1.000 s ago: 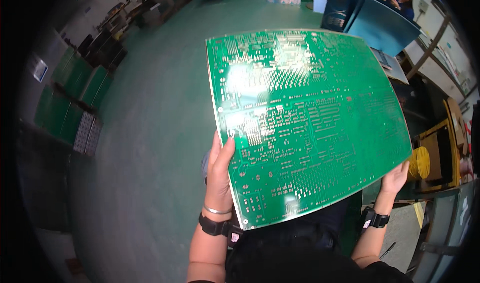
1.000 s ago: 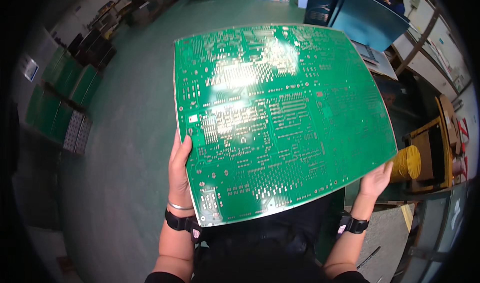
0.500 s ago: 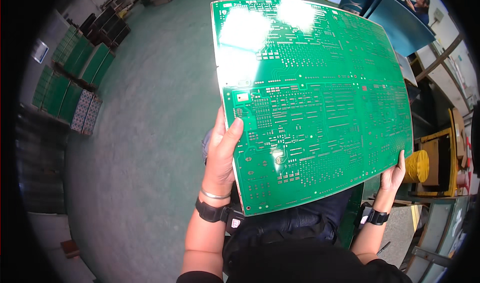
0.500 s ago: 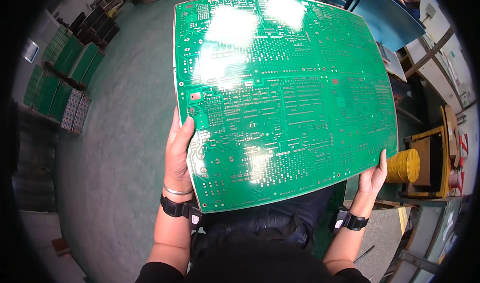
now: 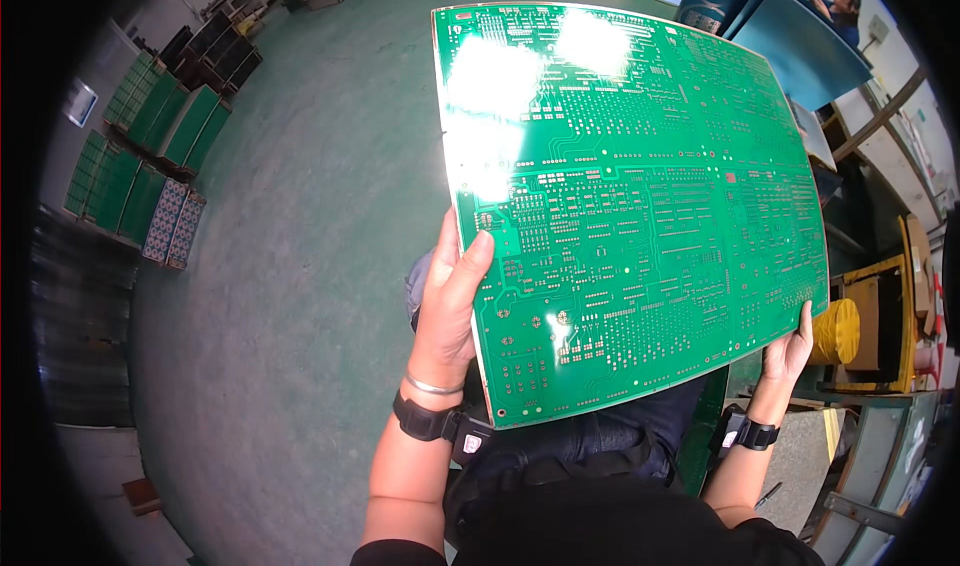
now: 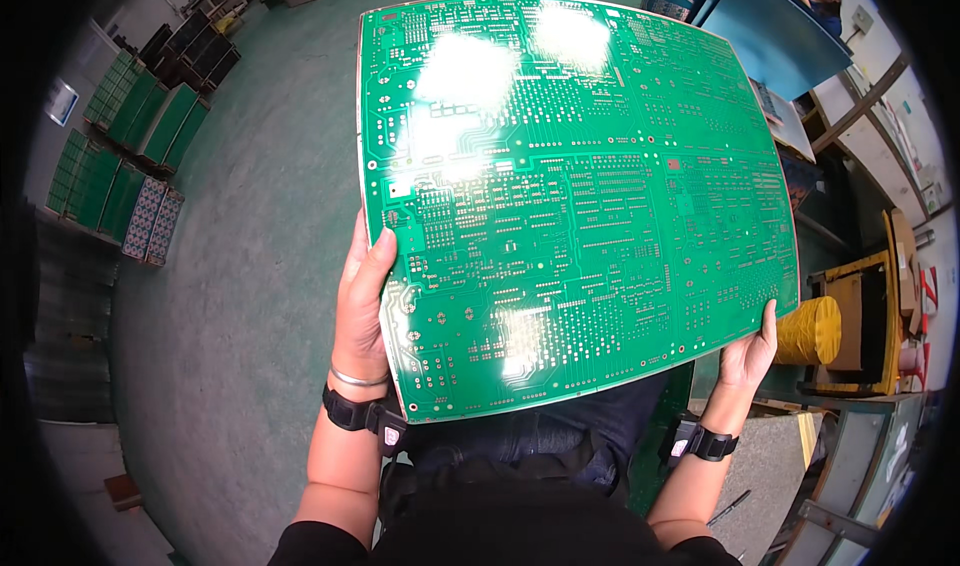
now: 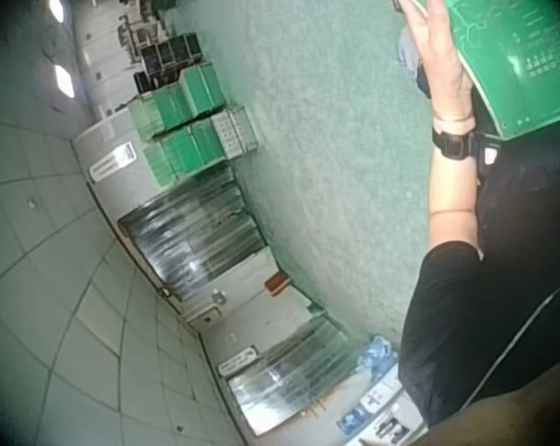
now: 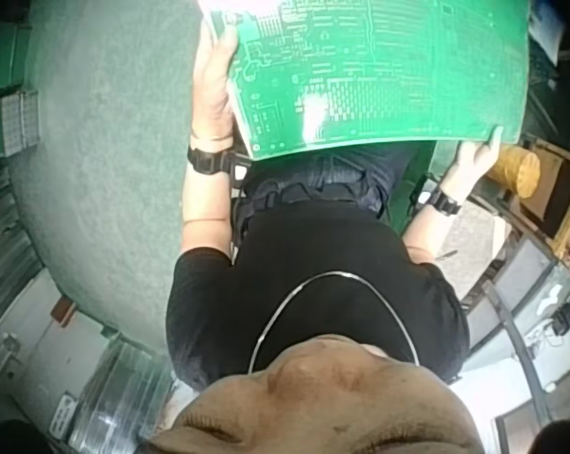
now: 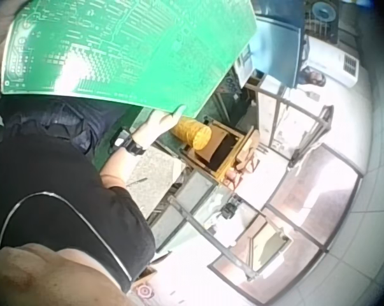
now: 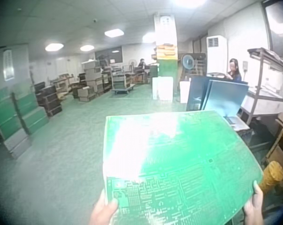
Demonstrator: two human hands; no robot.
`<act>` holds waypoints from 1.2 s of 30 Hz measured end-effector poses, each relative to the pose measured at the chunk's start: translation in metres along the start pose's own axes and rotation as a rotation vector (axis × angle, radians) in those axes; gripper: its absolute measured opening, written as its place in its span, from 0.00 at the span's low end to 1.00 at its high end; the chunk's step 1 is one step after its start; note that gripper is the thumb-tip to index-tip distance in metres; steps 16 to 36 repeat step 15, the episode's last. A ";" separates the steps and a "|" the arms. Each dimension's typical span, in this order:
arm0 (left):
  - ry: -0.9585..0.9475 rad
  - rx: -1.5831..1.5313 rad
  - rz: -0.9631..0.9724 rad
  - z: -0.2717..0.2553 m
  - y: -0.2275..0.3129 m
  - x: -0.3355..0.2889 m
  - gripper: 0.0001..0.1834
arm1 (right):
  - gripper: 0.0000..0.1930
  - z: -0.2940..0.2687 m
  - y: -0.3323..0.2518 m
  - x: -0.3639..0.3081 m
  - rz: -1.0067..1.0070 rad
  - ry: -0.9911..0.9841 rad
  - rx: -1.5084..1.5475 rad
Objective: Inspecting and organizing large green printed circuit boards on a factory floor.
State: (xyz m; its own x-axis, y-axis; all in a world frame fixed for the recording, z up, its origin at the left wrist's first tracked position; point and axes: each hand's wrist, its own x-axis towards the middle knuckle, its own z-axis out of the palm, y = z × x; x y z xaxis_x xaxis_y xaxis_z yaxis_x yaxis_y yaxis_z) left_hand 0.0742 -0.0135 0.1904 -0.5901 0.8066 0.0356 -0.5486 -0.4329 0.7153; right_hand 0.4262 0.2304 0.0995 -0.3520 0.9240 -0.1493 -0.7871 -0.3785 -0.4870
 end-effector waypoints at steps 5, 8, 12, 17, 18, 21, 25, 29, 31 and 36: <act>0.035 0.033 0.006 0.000 -0.001 -0.001 0.25 | 0.21 0.003 0.000 -0.002 0.000 0.007 -0.002; 0.042 0.028 -0.019 -0.003 0.000 -0.002 0.24 | 0.21 0.007 0.002 -0.003 0.002 0.014 -0.035; 0.058 0.044 -0.009 -0.004 -0.001 -0.003 0.25 | 0.21 0.009 0.004 -0.003 -0.021 0.021 -0.044; 0.046 0.050 -0.013 -0.009 -0.002 -0.002 0.27 | 0.22 0.013 0.005 -0.005 -0.026 0.032 -0.052; 0.046 0.050 -0.013 -0.009 -0.002 -0.002 0.27 | 0.22 0.013 0.005 -0.005 -0.026 0.032 -0.052; 0.046 0.050 -0.013 -0.009 -0.002 -0.002 0.27 | 0.22 0.013 0.005 -0.005 -0.026 0.032 -0.052; 0.046 0.050 -0.013 -0.009 -0.002 -0.002 0.27 | 0.22 0.013 0.005 -0.005 -0.026 0.032 -0.052; 0.046 0.050 -0.013 -0.009 -0.002 -0.002 0.27 | 0.22 0.013 0.005 -0.005 -0.026 0.032 -0.052; 0.046 0.050 -0.013 -0.009 -0.002 -0.002 0.27 | 0.22 0.013 0.005 -0.005 -0.026 0.032 -0.052; 0.046 0.050 -0.013 -0.009 -0.002 -0.002 0.27 | 0.22 0.013 0.005 -0.005 -0.026 0.032 -0.052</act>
